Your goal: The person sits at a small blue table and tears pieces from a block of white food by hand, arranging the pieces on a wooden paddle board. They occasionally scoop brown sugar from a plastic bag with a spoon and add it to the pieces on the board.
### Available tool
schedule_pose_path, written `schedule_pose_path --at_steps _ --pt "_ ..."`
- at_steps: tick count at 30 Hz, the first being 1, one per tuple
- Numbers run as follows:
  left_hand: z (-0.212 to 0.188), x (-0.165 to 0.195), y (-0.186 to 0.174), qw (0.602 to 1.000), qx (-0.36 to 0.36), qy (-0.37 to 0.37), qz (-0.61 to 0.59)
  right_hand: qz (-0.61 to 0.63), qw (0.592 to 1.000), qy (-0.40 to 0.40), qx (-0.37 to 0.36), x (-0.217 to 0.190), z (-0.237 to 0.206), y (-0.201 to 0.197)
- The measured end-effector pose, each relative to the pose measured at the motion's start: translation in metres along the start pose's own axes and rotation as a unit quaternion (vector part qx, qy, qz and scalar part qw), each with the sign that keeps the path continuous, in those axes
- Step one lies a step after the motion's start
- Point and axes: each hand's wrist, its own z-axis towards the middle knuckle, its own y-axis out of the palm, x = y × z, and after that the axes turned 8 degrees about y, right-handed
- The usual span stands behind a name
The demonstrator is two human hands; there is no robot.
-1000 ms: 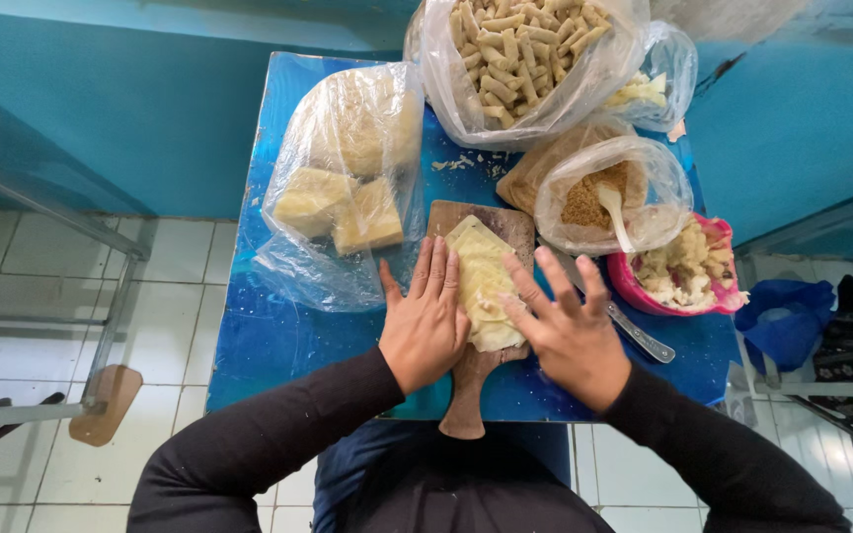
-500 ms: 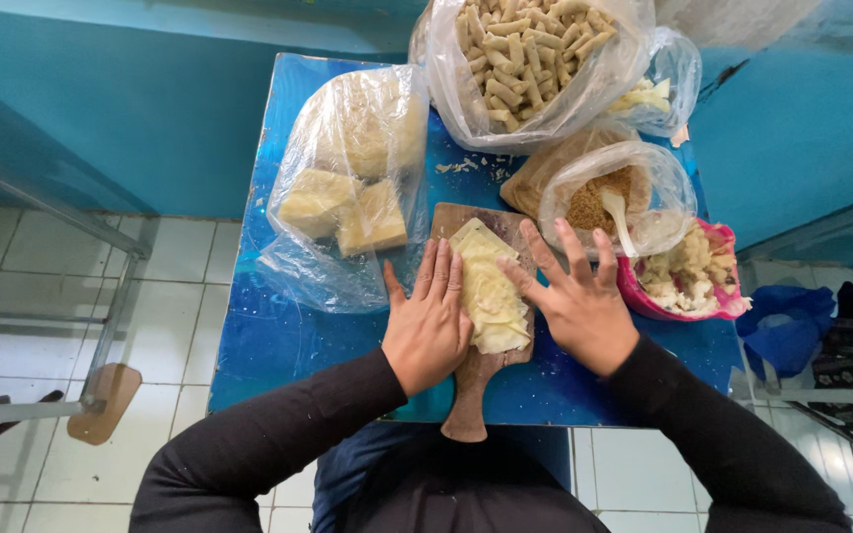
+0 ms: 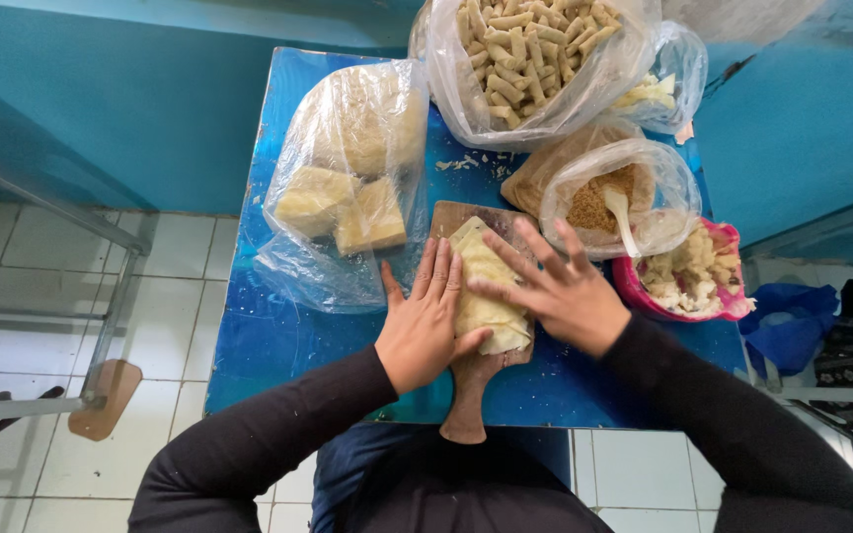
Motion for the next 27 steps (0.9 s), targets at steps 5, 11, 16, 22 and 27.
schedule_pose_path --at_steps 5,11,16,22,27 --pt "0.001 -0.001 0.003 1.000 -0.004 -0.009 -0.008 0.009 0.999 0.029 -0.025 0.013 0.023 0.028" --pt "0.004 -0.002 0.003 1.000 -0.009 -0.006 -0.001 0.026 0.992 0.117 -0.046 0.019 0.035 0.041" --pt "0.005 -0.001 0.006 1.000 0.008 -0.003 0.005 0.087 0.990 0.098 -0.059 0.018 0.037 0.035" --pt "0.007 -0.002 0.006 1.000 0.014 -0.001 0.007 0.092 0.974 0.180 -0.102 0.019 0.042 0.035" --pt "0.007 -0.001 0.006 1.000 0.012 -0.001 0.011 0.049 0.986 0.153 -0.043 0.018 0.050 0.044"
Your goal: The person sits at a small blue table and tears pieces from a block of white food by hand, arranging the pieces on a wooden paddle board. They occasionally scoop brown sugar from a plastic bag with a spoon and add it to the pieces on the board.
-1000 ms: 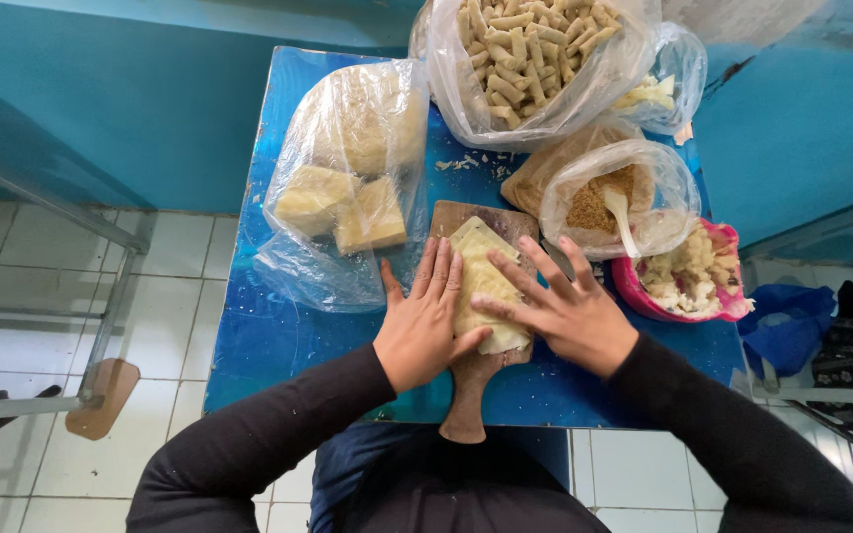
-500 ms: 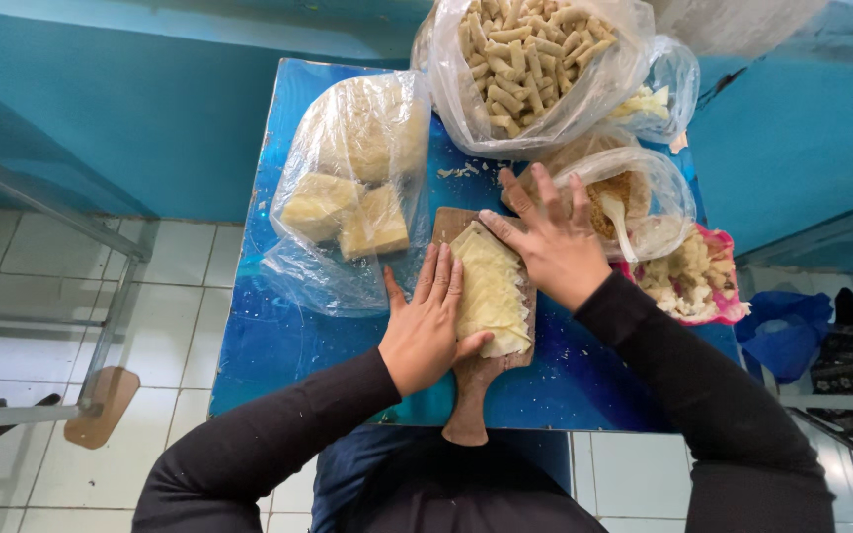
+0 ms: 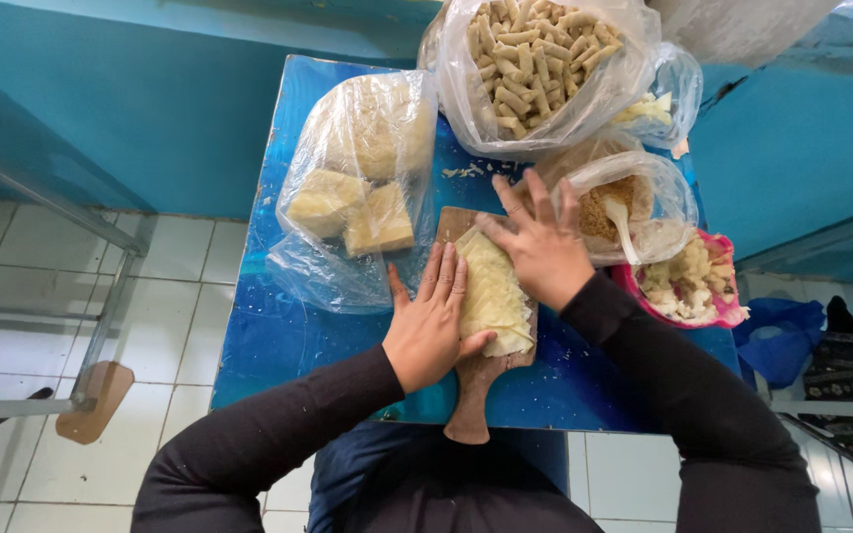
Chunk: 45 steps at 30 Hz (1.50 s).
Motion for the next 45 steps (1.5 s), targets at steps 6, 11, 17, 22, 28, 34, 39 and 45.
schedule_pose_path --at_steps 6,11,17,22,28,34,39,45 --pt "0.000 -0.001 0.001 1.000 -0.005 0.001 -0.006 0.018 0.999 0.033 -0.026 0.000 -0.009 0.003" --pt "-0.001 -0.002 0.003 1.000 0.013 -0.003 -0.017 0.042 0.999 -0.027 -0.019 -0.001 -0.015 0.003" --pt "0.000 -0.003 0.004 1.000 0.015 -0.005 -0.021 0.050 0.999 -0.003 0.001 -0.003 -0.012 0.006" --pt "-0.001 -0.003 0.004 1.000 -0.004 -0.018 -0.025 -0.029 0.999 0.035 -0.017 -0.009 -0.021 -0.002" --pt "0.000 -0.002 0.002 1.000 0.013 -0.019 -0.011 0.026 0.998 -0.040 -0.034 -0.008 -0.038 -0.019" --pt "0.003 -0.004 0.001 1.000 0.008 -0.015 -0.005 0.129 0.991 -0.018 -0.005 -0.012 -0.052 -0.033" --pt "-0.001 -0.004 0.003 1.000 -0.006 -0.019 -0.020 -0.025 0.999 0.010 -0.038 -0.014 -0.061 -0.049" --pt "-0.002 -0.010 0.006 0.999 -0.014 -0.004 -0.040 0.253 0.960 -0.050 -0.111 -0.012 -0.083 -0.055"
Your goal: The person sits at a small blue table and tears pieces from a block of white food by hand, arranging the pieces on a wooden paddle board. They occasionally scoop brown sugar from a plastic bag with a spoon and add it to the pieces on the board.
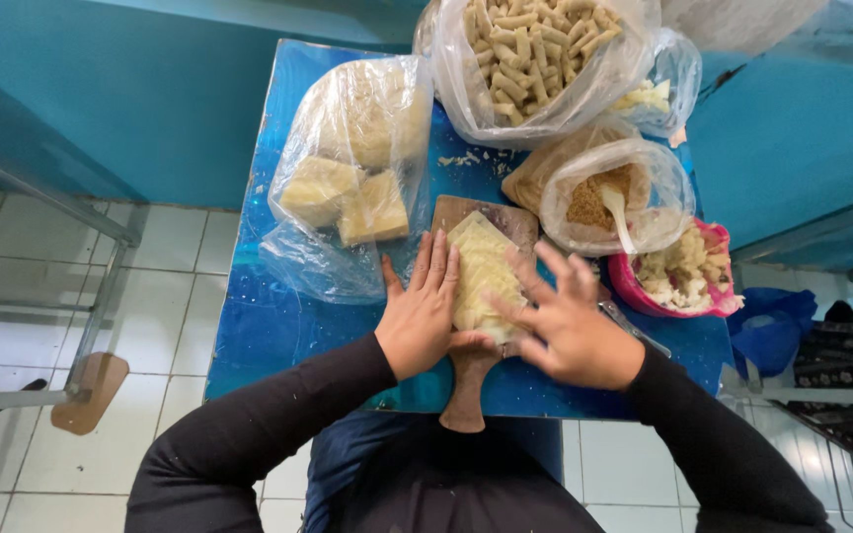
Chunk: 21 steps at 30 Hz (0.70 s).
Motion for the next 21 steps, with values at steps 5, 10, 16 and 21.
schedule_pose_path --at_steps 5,10,16,21 --pt "0.002 -0.004 0.001 1.000 -0.022 0.000 0.003 0.124 0.988 0.016 -0.092 0.014 -0.020 0.007" --pt "0.004 -0.004 -0.001 1.000 -0.028 -0.005 -0.011 0.169 0.979 0.108 -0.033 0.019 -0.021 0.005" --pt "0.005 -0.004 -0.003 1.000 -0.026 -0.003 0.006 -0.294 0.944 0.032 0.148 -0.026 -0.022 0.010" --pt "0.005 -0.005 -0.002 0.999 -0.037 -0.008 -0.013 -0.269 0.954 0.046 0.121 -0.033 -0.027 -0.002"
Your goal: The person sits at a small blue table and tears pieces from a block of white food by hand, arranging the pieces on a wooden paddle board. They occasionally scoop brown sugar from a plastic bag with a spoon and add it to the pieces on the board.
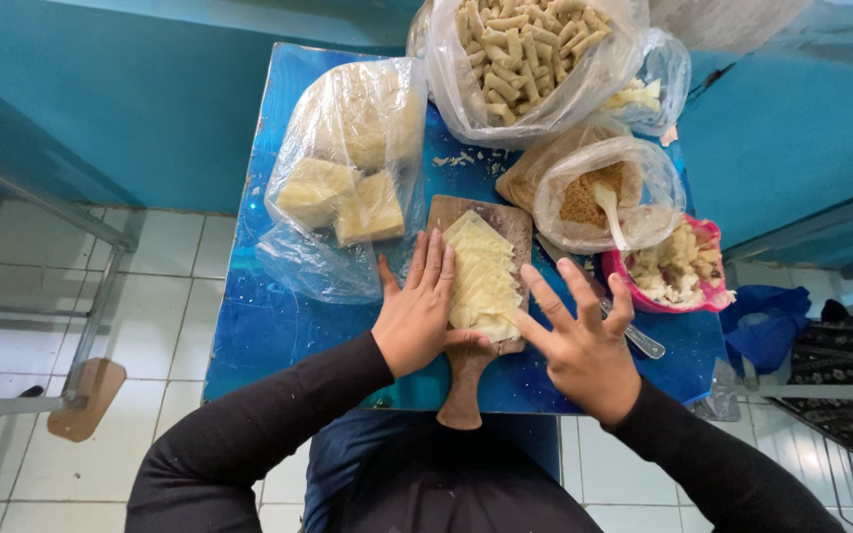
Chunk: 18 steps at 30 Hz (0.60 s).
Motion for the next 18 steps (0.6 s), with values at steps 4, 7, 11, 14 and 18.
schedule_pose_path --at_steps 4,7,11,14,18 --pt "0.002 -0.001 0.003 1.000 0.022 0.010 0.014 0.050 0.997 -0.049 0.017 0.012 0.008 0.008" --pt "0.002 -0.001 0.004 1.000 0.013 0.006 0.011 -0.044 0.999 0.021 -0.001 0.015 0.013 0.018" --pt "0.002 -0.002 0.004 1.000 0.025 0.015 -0.003 0.049 0.999 0.002 0.015 0.012 0.018 0.021" --pt "0.003 -0.001 0.002 1.000 0.017 0.007 0.001 0.016 1.000 0.001 0.011 0.012 0.024 0.018" --pt "0.004 0.001 -0.002 1.000 0.002 0.000 -0.006 0.061 0.994 0.085 0.006 0.022 0.025 0.011"
